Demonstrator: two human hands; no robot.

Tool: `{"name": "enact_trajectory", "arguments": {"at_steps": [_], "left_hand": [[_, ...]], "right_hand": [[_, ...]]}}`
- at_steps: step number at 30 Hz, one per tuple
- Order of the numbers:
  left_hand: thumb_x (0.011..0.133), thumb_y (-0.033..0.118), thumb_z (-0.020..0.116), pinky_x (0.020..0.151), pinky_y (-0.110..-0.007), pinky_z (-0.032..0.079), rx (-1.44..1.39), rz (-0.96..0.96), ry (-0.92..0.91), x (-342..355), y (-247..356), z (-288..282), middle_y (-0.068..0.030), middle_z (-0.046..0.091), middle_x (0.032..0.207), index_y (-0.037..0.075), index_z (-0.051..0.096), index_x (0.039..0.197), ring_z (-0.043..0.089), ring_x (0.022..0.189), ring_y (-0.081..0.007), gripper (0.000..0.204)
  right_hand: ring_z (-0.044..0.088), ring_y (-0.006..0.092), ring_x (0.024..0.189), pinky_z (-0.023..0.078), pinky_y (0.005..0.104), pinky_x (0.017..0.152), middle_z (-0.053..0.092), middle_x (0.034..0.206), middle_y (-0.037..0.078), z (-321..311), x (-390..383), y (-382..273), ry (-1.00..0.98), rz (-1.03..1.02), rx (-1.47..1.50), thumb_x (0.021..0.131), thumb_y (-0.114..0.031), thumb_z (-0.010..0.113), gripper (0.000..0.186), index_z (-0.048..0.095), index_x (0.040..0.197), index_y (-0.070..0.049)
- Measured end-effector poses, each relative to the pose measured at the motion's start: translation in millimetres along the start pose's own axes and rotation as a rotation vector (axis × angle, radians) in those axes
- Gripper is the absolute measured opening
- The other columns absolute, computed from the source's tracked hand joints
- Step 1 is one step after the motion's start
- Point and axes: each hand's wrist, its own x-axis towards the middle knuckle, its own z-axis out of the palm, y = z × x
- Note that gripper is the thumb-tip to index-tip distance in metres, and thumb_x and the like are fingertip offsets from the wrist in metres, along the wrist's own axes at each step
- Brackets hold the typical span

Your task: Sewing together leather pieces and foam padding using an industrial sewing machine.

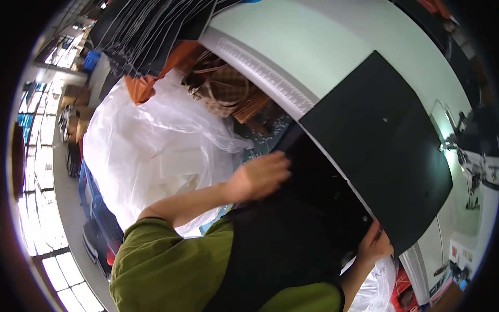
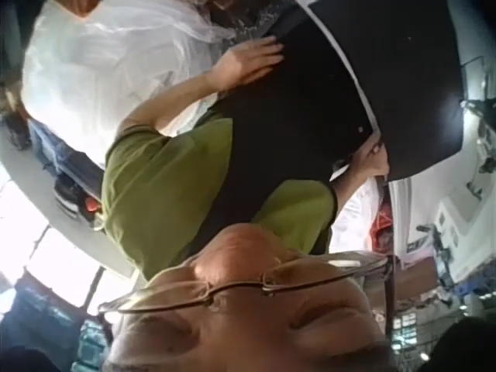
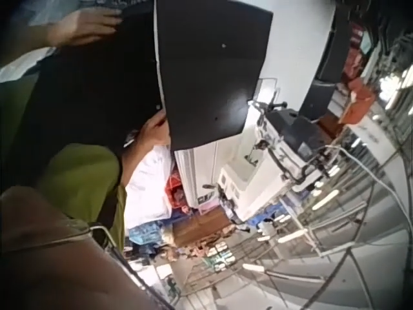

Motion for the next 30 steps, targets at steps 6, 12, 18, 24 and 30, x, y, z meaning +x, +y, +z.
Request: {"name": "enact_trajectory", "arguments": {"at_steps": [6,12,18,24,30], "left_hand": [[0.090,0.005,0.057,0.108,-0.045,0.045,0.584,-1.002,0.000,-212,-102,-55,-0.0166,0.056,0.141,0.009,0.059,0.132,0.050,0.134,-0.0372,0.042],[0.083,0.004,0.060,0.104,-0.048,0.046,0.901,-1.118,-0.527,-283,-99,-84,-0.0159,0.060,0.137,0.010,0.060,0.129,0.052,0.131,-0.0403,0.046],[0.084,0.011,0.060,0.080,-0.048,0.053,0.662,-1.253,-0.626,-272,-131,-113,-0.0167,0.072,0.101,0.008,0.072,0.094,0.067,0.096,-0.0399,0.015],[0.084,0.012,0.058,0.074,-0.049,0.053,0.648,-1.232,-0.711,-242,-140,-160,-0.0174,0.073,0.093,0.008,0.072,0.087,0.068,0.084,-0.0411,0.015],[0.084,0.012,0.061,0.072,-0.046,0.054,0.784,-1.114,-0.612,-183,-120,-197,-0.0156,0.071,0.086,0.008,0.072,0.093,0.066,0.075,-0.0391,0.014]], "right_hand": [[0.070,0.0329,0.065,0.052,0.0373,0.057,0.077,0.091,0.018,3,-6,5,0.101,0.007,-0.010,0.095,-0.013,0.070,0.020,0.075,0.106,0.003],[0.071,0.0337,0.065,0.052,0.0374,0.057,0.077,0.092,0.018,13,-9,13,0.150,-0.044,-0.071,0.095,-0.012,0.070,0.019,0.075,0.106,0.003],[0.071,0.0340,0.066,0.053,0.0370,0.058,0.077,0.093,0.018,3,-6,-1,0.080,0.027,-0.045,0.095,-0.010,0.070,0.018,0.075,0.106,0.003],[0.071,0.0333,0.070,0.053,0.0372,0.062,0.077,0.097,0.017,3,-4,-2,0.076,0.011,0.052,0.094,-0.008,0.069,0.018,0.074,0.108,0.003],[0.072,0.0304,0.081,0.055,0.0356,0.070,0.076,0.104,0.017,-3,-9,-3,0.049,-0.036,0.106,0.094,-0.003,0.067,0.021,0.072,0.113,0.002]]}}
